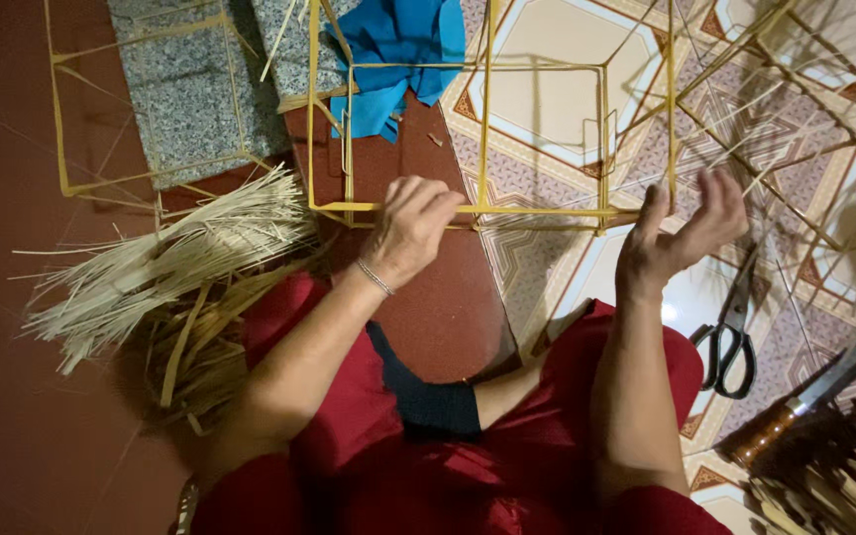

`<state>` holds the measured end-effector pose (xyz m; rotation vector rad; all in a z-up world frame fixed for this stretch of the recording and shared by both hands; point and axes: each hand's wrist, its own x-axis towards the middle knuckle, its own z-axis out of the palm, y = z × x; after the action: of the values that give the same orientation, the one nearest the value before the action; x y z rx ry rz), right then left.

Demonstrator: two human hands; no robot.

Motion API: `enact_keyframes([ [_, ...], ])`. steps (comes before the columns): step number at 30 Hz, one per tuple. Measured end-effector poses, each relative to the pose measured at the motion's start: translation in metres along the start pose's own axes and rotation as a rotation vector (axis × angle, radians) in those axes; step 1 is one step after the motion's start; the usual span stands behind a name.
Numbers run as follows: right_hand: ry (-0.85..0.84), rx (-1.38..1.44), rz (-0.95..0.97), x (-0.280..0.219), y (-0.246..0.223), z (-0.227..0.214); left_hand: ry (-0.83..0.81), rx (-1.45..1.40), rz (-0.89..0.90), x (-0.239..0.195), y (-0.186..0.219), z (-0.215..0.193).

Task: The person sits on a tiled floor and weaves thin bamboo strips into a rectangular frame. They repeatedly thread strips through the frame, adjust alignment, and secure intersections by hand. Scissors and a knife are visible nearby but not used during the clip.

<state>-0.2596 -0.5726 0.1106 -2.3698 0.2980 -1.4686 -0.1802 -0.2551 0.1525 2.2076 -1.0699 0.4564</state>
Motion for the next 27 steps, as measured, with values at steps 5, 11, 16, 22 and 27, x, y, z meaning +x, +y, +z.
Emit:
enact_keyframes([
  [5, -0.291, 0.245, -0.197, -0.001, -0.056, 0.005, -0.031, -0.028, 0.058, 0.005, 0.012, 0.002],
  [11, -0.535, 0.344, -0.314, -0.006, -0.102, 0.015, -0.25, -0.13, -0.04, 0.01, 0.004, 0.007],
  [16, -0.608, 0.181, -0.332, 0.003, -0.109, 0.016, -0.532, -0.426, -0.482, 0.023, -0.013, 0.012],
  [22, -0.669, 0.127, -0.265, 0.012, -0.099, 0.005, -0.527, -0.45, -0.578, 0.029, -0.011, 0.004],
  [27, -0.575, 0.067, -0.302, 0.027, -0.064, -0.003, -0.42, -0.357, -0.501, 0.027, -0.006, 0.001],
])
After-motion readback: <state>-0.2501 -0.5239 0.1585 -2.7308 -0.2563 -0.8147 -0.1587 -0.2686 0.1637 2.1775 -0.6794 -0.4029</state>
